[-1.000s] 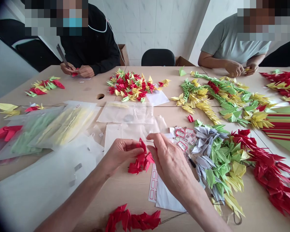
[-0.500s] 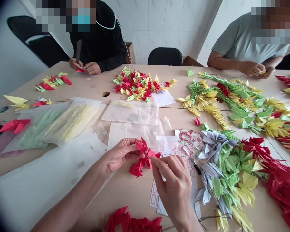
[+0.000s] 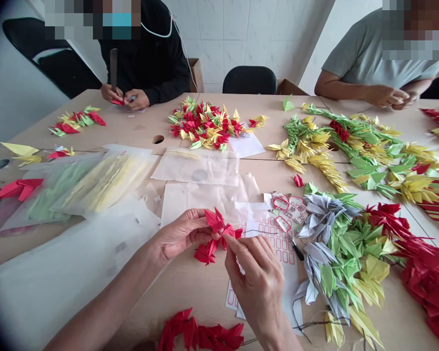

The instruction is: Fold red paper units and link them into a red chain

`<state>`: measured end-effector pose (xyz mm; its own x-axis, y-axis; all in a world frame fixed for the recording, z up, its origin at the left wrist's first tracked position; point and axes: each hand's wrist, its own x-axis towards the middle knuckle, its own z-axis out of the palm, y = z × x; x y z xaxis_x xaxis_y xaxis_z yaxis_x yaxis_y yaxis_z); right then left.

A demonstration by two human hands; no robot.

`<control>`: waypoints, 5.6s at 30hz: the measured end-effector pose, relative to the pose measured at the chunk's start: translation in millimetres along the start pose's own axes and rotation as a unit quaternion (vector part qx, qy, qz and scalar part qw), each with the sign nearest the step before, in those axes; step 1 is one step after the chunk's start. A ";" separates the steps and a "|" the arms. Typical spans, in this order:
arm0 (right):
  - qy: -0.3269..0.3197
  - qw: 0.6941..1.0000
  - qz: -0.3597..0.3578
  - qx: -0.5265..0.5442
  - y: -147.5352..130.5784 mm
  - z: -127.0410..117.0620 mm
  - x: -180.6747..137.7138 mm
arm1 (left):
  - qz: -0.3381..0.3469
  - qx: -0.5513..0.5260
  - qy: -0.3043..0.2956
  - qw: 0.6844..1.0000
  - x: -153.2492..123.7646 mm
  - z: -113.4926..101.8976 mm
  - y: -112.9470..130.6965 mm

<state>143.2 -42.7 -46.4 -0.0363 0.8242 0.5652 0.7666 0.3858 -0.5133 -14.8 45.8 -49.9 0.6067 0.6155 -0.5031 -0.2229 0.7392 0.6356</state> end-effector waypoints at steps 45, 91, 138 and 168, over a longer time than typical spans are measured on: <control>-0.006 0.998 0.019 0.061 -1.2 1.3 -8.0 | -0.019 -0.005 -0.014 1.000 -1.6 1.6 -0.8; -0.030 0.985 0.142 0.094 6.5 4.3 -7.2 | 0.184 0.130 0.076 0.971 -9.9 22.5 -8.8; 0.037 0.860 0.280 0.424 27.3 17.8 -16.2 | 0.172 0.262 0.055 0.948 -25.4 37.1 -6.2; 0.010 0.749 0.377 0.545 13.7 25.8 -19.3 | 0.207 0.297 0.030 0.932 -36.5 42.4 -1.7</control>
<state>137.9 -42.6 -81.0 0.1620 0.9757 -0.1474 -0.4143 -0.0683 -0.9076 -4.2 10.5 -7.9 0.5150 0.8414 -0.1638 0.0443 0.1647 0.9853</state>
